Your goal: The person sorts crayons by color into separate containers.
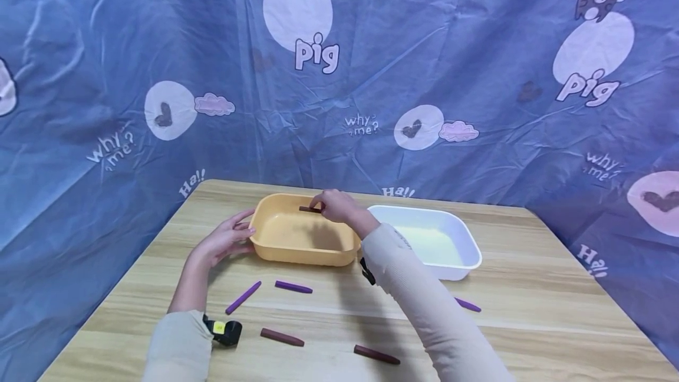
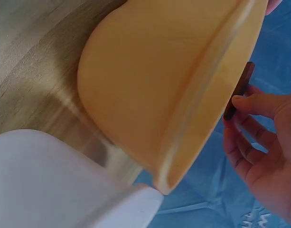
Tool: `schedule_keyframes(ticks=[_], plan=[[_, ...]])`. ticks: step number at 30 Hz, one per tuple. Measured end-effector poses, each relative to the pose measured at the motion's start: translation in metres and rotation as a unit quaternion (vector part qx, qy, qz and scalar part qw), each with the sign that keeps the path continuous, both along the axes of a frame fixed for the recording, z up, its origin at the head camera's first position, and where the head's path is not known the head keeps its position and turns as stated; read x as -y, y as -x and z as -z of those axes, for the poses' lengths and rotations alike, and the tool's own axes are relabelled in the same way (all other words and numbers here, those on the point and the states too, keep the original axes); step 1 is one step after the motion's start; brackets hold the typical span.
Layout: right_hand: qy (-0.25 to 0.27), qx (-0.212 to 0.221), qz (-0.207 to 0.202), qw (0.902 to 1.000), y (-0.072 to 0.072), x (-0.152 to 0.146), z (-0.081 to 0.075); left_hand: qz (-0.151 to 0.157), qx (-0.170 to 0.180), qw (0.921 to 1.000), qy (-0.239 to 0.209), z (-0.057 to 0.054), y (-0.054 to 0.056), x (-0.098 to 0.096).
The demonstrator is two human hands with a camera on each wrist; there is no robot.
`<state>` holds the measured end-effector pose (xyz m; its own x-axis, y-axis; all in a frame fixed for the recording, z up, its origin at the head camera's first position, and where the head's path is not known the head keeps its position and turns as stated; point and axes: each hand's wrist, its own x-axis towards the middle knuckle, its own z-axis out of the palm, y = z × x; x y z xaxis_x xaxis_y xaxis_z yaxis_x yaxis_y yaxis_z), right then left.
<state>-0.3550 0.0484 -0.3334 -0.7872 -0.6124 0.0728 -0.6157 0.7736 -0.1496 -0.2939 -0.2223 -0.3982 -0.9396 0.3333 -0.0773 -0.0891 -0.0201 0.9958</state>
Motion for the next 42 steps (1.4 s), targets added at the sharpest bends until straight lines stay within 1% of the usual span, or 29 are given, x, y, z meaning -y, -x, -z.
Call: schedule_keyframes(ticks=[4, 8, 13, 20, 26, 30, 32, 37, 39, 42], plan=[[-0.005, -0.005, 0.016, 0.9998, 0.008, 0.001, 0.009, -0.001, -0.003, 1.0, -0.002, 0.001, 0.0, 0.001], [-0.006, -0.014, 0.019, 0.9997, 0.013, 0.005, 0.021, -0.002, -0.003, 1.0, -0.004, 0.0, 0.0, 0.002], [-0.006, 0.005, 0.02, 0.9998, 0.011, 0.008, 0.031, 0.002, 0.001, 1.0, -0.004, 0.001, 0.0, 0.0], [-0.029, 0.006, 0.025, 0.9992, 0.011, 0.009, 0.045, 0.004, 0.002, 0.9999, -0.01, 0.002, 0.001, -0.002], [-0.033, 0.015, 0.035, 0.9987, 0.011, 0.01, 0.05, 0.001, 0.0, 0.9999, -0.01, 0.002, 0.002, 0.0], [-0.031, 0.026, 0.045, 0.9982, 0.009, 0.011, 0.05, 0.0, 0.0, 1.0, -0.007, 0.002, 0.002, 0.0], [-0.026, 0.025, 0.039, 0.9985, 0.009, 0.011, 0.048, 0.0, 0.002, 1.0, -0.007, 0.001, 0.001, -0.001], [-0.014, 0.004, -0.004, 0.9999, 0.005, 0.014, 0.036, -0.002, 0.002, 1.0, -0.007, 0.001, 0.001, -0.001], [-0.011, -0.008, -0.018, 0.9997, 0.0, 0.016, 0.028, -0.002, 0.0, 1.0, -0.006, 0.0, 0.001, -0.001], [-0.001, -0.028, -0.038, 0.9989, -0.013, 0.017, 0.018, 0.001, -0.005, 1.0, -0.004, 0.0, 0.0, -0.001]])
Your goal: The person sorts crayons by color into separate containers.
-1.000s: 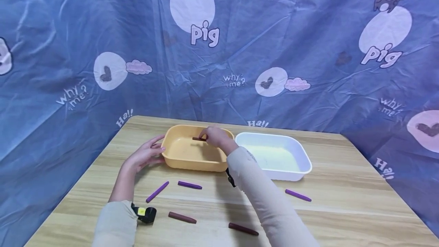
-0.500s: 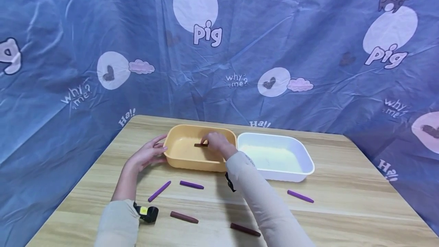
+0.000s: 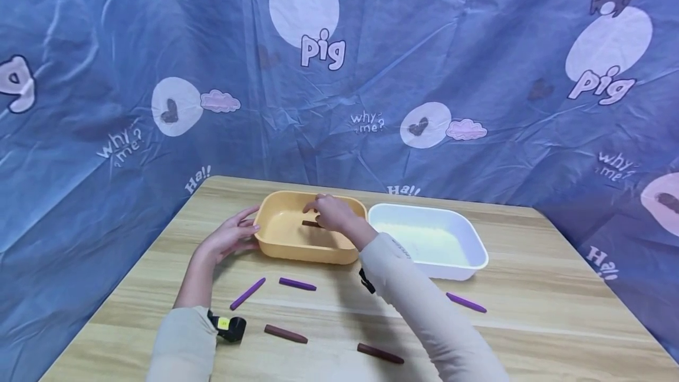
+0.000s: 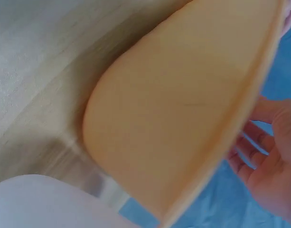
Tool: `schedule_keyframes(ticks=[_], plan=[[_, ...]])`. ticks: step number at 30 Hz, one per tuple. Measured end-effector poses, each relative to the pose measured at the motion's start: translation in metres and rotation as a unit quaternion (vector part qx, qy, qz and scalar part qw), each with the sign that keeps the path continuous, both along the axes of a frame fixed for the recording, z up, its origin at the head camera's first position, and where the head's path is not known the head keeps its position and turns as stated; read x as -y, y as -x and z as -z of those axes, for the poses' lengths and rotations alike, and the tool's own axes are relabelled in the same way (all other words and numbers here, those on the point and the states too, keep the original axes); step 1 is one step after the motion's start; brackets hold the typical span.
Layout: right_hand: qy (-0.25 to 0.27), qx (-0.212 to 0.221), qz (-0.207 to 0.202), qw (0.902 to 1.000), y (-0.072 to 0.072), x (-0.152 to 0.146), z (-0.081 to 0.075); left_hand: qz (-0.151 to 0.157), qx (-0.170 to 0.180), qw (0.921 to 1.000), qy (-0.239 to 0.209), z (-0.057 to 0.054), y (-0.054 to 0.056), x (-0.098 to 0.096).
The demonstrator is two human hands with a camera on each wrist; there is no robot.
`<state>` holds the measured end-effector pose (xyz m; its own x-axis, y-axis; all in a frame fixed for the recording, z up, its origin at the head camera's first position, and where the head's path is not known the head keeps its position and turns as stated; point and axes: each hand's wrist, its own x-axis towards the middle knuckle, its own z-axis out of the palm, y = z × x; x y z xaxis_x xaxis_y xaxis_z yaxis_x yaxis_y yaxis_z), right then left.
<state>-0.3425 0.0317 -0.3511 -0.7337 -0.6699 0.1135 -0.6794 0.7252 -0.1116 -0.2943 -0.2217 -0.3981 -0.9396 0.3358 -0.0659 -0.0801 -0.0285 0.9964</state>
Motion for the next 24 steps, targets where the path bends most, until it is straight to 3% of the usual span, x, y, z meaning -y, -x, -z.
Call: schedule_keyframes(ticks=[6, 9, 18, 24], plan=[[0.034, -0.057, -0.042, 0.9969, -0.031, -0.007, -0.01, 0.003, -0.003, 1.0, 0.001, 0.0, 0.002, 0.001], [0.043, -0.062, -0.056, 0.9956, -0.045, -0.011, -0.011, 0.0, -0.001, 1.0, 0.002, 0.001, 0.003, 0.002], [0.04, -0.044, -0.041, 0.9974, -0.083, -0.018, -0.006, 0.004, 0.005, 1.0, -0.001, 0.002, 0.005, 0.004], [0.069, -0.1, -0.032, 0.9921, -0.101, -0.018, 0.002, 0.009, 0.005, 0.9999, -0.001, 0.0, 0.006, 0.003]])
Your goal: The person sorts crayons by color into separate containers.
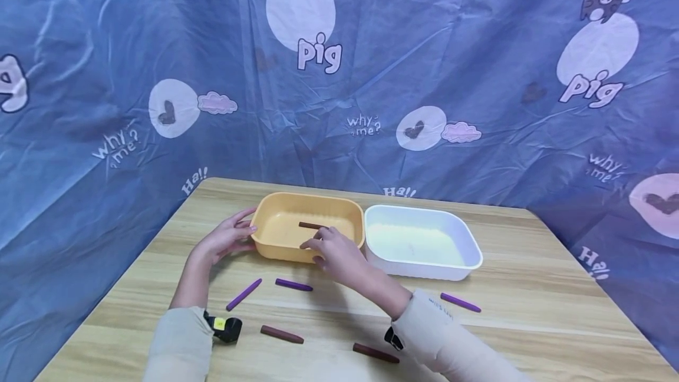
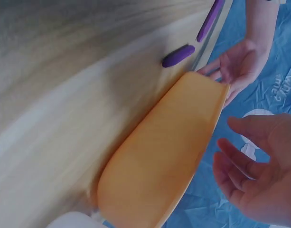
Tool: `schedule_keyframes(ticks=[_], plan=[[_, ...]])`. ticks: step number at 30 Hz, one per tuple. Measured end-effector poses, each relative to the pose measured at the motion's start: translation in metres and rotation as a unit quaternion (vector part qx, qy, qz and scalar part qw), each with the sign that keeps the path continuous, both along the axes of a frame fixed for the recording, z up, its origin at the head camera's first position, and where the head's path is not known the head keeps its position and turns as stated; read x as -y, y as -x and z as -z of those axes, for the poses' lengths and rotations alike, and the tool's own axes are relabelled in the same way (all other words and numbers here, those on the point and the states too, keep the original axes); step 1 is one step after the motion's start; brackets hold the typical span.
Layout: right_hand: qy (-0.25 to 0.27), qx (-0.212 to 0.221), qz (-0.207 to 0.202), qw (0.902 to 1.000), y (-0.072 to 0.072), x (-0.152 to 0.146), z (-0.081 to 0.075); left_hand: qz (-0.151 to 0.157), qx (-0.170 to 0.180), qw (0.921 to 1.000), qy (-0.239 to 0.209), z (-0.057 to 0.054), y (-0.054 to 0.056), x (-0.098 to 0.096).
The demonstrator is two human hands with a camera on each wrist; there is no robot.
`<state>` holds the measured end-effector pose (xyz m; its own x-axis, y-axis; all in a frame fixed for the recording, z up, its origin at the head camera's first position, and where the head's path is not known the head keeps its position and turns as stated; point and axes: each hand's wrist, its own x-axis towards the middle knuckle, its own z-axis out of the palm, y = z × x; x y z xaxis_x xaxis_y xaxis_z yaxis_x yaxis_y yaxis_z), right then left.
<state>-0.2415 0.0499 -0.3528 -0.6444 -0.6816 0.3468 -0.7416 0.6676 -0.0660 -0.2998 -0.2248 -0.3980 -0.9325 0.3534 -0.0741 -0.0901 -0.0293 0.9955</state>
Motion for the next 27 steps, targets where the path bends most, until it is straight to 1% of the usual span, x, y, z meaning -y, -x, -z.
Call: schedule_keyframes(ticks=[2, 5, 9, 14, 17, 19, 22, 25, 27], plan=[[0.008, -0.009, -0.001, 0.9999, -0.005, 0.0, 0.002, 0.002, 0.001, 1.0, 0.0, 0.0, 0.001, 0.0], [0.014, 0.006, -0.012, 0.9998, -0.014, -0.001, 0.005, 0.003, 0.004, 1.0, 0.001, 0.0, 0.001, -0.001], [0.02, 0.041, -0.034, 0.9984, -0.027, 0.001, 0.011, 0.002, 0.005, 1.0, 0.007, -0.001, 0.001, -0.001], [0.009, 0.085, -0.049, 0.9952, -0.045, 0.007, 0.014, 0.005, 0.003, 0.9999, 0.009, -0.004, 0.002, -0.001], [-0.001, 0.104, -0.055, 0.9931, -0.055, 0.012, 0.016, 0.004, 0.005, 0.9999, 0.011, -0.005, 0.003, 0.0], [-0.009, 0.12, -0.053, 0.9914, -0.061, 0.015, 0.018, 0.003, 0.006, 0.9999, 0.012, -0.005, 0.003, 0.0], [-0.027, 0.143, -0.039, 0.9885, -0.067, 0.02, 0.022, 0.001, 0.006, 0.9999, 0.011, -0.005, 0.004, 0.001], [-0.053, 0.164, -0.023, 0.9848, -0.072, 0.024, 0.026, 0.001, 0.005, 0.9999, 0.009, -0.004, 0.004, 0.002], [-0.068, 0.176, -0.019, 0.9819, -0.074, 0.026, 0.028, 0.003, 0.005, 1.0, 0.008, -0.004, 0.004, 0.002]])
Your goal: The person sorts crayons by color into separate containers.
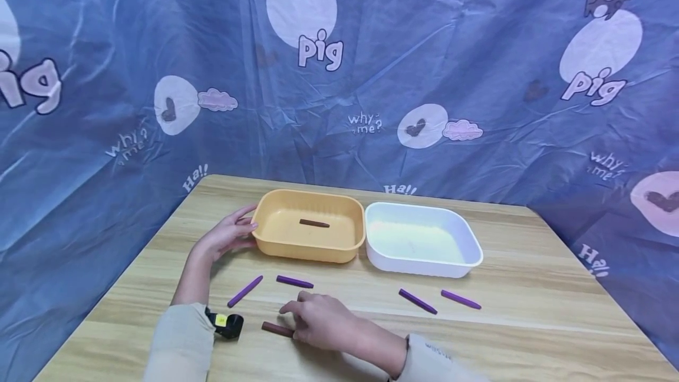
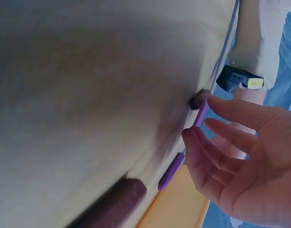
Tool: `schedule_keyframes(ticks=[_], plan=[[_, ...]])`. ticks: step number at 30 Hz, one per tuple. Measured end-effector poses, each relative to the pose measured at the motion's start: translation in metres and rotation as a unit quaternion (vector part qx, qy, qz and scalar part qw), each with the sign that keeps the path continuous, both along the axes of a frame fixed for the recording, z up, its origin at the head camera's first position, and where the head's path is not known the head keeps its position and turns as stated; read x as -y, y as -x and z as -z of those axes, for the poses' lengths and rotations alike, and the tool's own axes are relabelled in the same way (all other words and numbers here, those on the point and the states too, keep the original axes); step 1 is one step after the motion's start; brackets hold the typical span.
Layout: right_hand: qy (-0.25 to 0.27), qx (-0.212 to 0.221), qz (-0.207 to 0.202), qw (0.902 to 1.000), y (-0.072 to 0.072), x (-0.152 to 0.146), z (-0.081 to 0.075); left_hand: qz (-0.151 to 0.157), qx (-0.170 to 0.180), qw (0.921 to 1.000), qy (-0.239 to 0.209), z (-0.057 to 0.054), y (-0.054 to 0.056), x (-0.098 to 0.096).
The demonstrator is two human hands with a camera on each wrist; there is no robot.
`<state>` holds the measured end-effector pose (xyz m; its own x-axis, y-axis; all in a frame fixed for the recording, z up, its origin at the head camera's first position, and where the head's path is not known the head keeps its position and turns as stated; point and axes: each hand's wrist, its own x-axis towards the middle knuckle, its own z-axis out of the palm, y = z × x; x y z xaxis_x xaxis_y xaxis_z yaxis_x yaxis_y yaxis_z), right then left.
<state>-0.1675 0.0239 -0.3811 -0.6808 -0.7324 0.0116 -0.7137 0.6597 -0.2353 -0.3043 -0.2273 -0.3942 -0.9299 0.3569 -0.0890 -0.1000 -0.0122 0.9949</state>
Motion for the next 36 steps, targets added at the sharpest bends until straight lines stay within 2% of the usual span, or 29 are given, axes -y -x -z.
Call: schedule_keyframes(ticks=[4, 11, 19, 27, 36], plan=[[-0.013, 0.008, -0.01, 0.9998, -0.002, 0.003, 0.004, 0.002, 0.001, 1.0, 0.0, 0.001, 0.0, 0.0], [-0.011, -0.035, -0.038, 0.9986, -0.002, 0.005, 0.007, 0.0, 0.003, 1.0, 0.005, 0.003, -0.001, -0.001], [-0.011, -0.048, -0.031, 0.9983, -0.001, 0.004, 0.005, 0.0, 0.001, 1.0, 0.005, 0.004, 0.0, -0.001], [-0.004, -0.054, -0.01, 0.9985, 0.008, -0.003, -0.015, 0.002, 0.0, 1.0, 0.001, 0.003, -0.001, -0.001], [0.03, -0.097, 0.001, 0.9949, 0.035, -0.014, -0.041, 0.003, 0.001, 1.0, -0.001, 0.004, -0.001, 0.001]])
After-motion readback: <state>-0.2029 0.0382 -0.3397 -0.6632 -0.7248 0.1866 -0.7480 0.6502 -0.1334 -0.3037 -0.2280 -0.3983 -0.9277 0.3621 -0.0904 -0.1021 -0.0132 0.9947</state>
